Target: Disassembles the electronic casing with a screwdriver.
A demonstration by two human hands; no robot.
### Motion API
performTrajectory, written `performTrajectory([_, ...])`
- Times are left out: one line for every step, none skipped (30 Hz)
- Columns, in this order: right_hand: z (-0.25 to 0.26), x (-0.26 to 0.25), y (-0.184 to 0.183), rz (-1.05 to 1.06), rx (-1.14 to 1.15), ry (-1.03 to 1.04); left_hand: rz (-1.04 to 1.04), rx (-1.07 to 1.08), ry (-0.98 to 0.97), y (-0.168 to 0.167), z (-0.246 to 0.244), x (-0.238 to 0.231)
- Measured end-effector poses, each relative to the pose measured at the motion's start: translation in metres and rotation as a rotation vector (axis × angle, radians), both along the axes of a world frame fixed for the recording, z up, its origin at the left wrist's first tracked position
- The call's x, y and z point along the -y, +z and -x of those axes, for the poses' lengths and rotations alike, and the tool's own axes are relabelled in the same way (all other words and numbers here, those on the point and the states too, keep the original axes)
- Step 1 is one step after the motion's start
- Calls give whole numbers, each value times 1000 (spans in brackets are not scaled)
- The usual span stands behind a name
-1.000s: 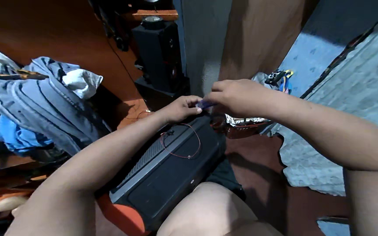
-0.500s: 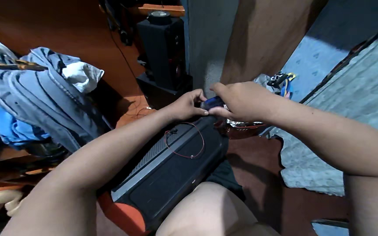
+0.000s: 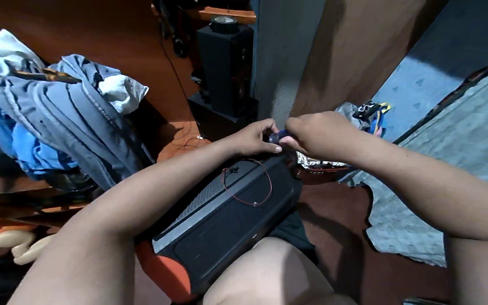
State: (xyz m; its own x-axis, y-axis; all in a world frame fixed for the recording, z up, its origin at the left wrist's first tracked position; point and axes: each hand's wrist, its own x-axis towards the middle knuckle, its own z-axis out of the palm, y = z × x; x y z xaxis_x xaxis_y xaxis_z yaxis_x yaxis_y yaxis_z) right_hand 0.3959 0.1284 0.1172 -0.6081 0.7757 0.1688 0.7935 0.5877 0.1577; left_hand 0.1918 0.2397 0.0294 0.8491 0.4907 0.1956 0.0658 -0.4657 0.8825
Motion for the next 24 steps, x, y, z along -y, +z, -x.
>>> performTrajectory([-4,-4,-3,-42,3,108,-2,-2,-42,0,3,-2])
performTrajectory([-8,-7,-3,-53,13,203,1,-13,-63,2,5,-2])
performTrajectory([-11,-10,-3,-56,15,280,10,-27,-80,4,7,-4])
performTrajectory([-13,-11,-2,-46,11,323,20,-44,-83,6,9,-5])
performTrajectory([-13,-10,-2,-29,2,328,25,-58,-76,7,8,-5])
performTrajectory([-13,-8,-1,1,-10,289,25,-65,-62,9,8,-4])
performTrajectory([-10,-3,3,42,-11,195,26,-58,-40,10,6,-2])
performTrajectory([-6,3,8,87,-7,65,38,-39,-9,9,5,0])
performTrajectory([-1,8,12,116,2,-72,49,-16,28,8,3,2])
performTrajectory([3,10,14,129,17,-173,63,-6,60,7,2,4])
performTrajectory([5,11,13,132,29,-212,68,-5,84,6,0,5])
performTrajectory([5,11,10,123,34,-184,73,-8,88,5,-1,4])
performTrajectory([3,10,7,97,27,-102,80,-4,54,4,0,2])
performTrajectory([0,8,5,73,20,-10,82,3,-6,4,2,-2])
performTrajectory([-3,6,4,53,17,75,73,7,-50,3,4,-5])
performTrajectory([-5,3,3,43,6,137,66,-2,-77,5,6,-6])
performTrajectory([-6,2,3,48,-7,164,66,-26,-81,7,8,-6])
performTrajectory([-6,1,3,58,-25,173,57,-43,-67,8,8,-5])
performTrajectory([-6,1,4,79,-44,148,52,-50,-49,8,8,-4])
performTrajectory([-5,2,6,96,-56,95,49,-47,-28,9,7,-3])
performTrajectory([-4,4,8,97,-61,27,55,-32,-10,8,6,-3])
performTrajectory([-2,6,9,85,-64,-41,62,-9,6,6,5,-3])
performTrajectory([1,7,9,76,-55,-102,69,2,22,5,4,-3])
performTrajectory([2,6,7,53,-42,-113,69,2,30,6,4,-1])
